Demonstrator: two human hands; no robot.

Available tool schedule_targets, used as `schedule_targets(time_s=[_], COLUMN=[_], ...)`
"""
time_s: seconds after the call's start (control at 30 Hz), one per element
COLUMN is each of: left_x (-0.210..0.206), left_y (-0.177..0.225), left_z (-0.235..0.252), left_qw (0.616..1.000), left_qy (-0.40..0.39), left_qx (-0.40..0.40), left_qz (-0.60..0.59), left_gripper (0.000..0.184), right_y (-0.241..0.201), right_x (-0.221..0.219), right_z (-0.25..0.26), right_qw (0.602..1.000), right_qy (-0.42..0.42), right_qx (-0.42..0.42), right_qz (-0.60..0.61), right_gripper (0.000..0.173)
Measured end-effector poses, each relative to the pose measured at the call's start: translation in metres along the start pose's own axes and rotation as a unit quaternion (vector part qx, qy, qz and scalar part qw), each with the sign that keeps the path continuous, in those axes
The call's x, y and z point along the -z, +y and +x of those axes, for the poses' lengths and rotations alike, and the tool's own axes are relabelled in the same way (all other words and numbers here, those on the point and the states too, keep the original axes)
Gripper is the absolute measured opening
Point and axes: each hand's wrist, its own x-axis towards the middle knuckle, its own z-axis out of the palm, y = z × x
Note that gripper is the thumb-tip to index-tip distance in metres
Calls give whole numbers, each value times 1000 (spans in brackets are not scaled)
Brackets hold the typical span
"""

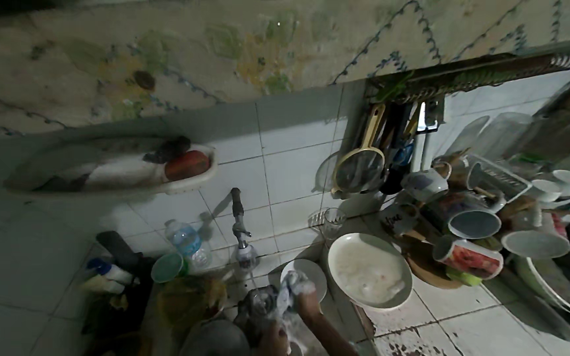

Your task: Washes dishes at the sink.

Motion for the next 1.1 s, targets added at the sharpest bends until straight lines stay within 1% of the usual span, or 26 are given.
schedule_targets(time_s=[0.03,0.07,0.1,0.13,0.17,0.2,0.23,0.27,0.3,0.33,0.37,0.4,0.43,0.47,0.5,0.53,0.6,0.63,0.7,0.73,0.8,0.83,0.9,1.0,1.03,1.1], left_x=[2,0,-3,-4,-6,-13,-19,-21,-16,-10,-6,-3,-6,-12,-14,-13,-8,-8,-7,-3,0,-5,-17,-40,-46,-52], left_y=[10,12,13,18,20,17,11,11,16,22,22,21,12,-3,-8,-3,14,17,13,15,-4,-16,-40,-88,-95,-99], left_z=[-7,-7,-6,-8,-8,-7,-5,-6,-11,-19,-21,-24,-19,-8,-4,-6,-17,-18,-17,-23,-17,-13,-1,25,31,38], left_qw=[999,996,991,986,983,980,979,979,980,981,985,991,994,992,989,989,993,994,996,997,998,996,988,980,973,956], left_qy=[15,47,68,58,28,12,13,3,-17,-41,-41,-16,38,104,136,138,87,70,59,38,-6,5,26,88,113,145], left_qx=[32,50,60,73,73,56,32,12,-6,-6,-10,-6,-3,-4,13,35,83,87,71,67,52,55,83,14,0,3], left_qz=[27,61,99,138,168,188,200,203,198,188,166,132,99,77,58,38,8,3,-8,-23,-31,-65,-131,-178,-202,-255], left_gripper=[39,40,42,45,48,48,46,44,42,40,37,37,38,42,46,48,47,49,46,44,42,40,40,38,38,40], right_y=[-2,-9,-15,-23,-31,-35,-36,-39,-38,-32,-26,-21,-19,-15,-10,-7,-6,-4,1,5,11,15,14,10,8,13], right_x=[5,11,13,12,11,9,7,9,11,10,10,11,12,10,5,0,-5,-7,-4,-1,4,3,3,1,2,2], right_z=[-3,-8,-15,-26,-37,-47,-55,-59,-60,-59,-58,-56,-54,-54,-56,-59,-70,-73,-75,-77,-84,-87,-93,-101,-102,-97], right_qw=[997,988,980,972,966,963,959,954,951,951,952,952,945,942,949,958,968,968,959,949,929,928,931,954,955,948], right_qy=[-50,-108,-157,-199,-229,-235,-233,-222,-222,-226,-246,-277,-307,-309,-277,-239,-185,-174,-214,-242,-295,-294,-302,-264,-264,-290], right_qx=[-47,-86,-109,-120,-123,-127,-134,-154,-167,-174,-164,-127,-80,-43,-12,15,67,89,105,111,105,111,84,48,40,40], right_qz=[-38,-62,-61,-44,-7,45,91,128,132,121,79,11,-73,-127,-152,-158,-159,-155,-156,-170,-197,-202,-189,-136,-126,-123], right_gripper=[40,41,41,40,40,40,39,37,36,33,33,34,37,40,44,46,43,40,40,39,40,39,41,41,41,42])
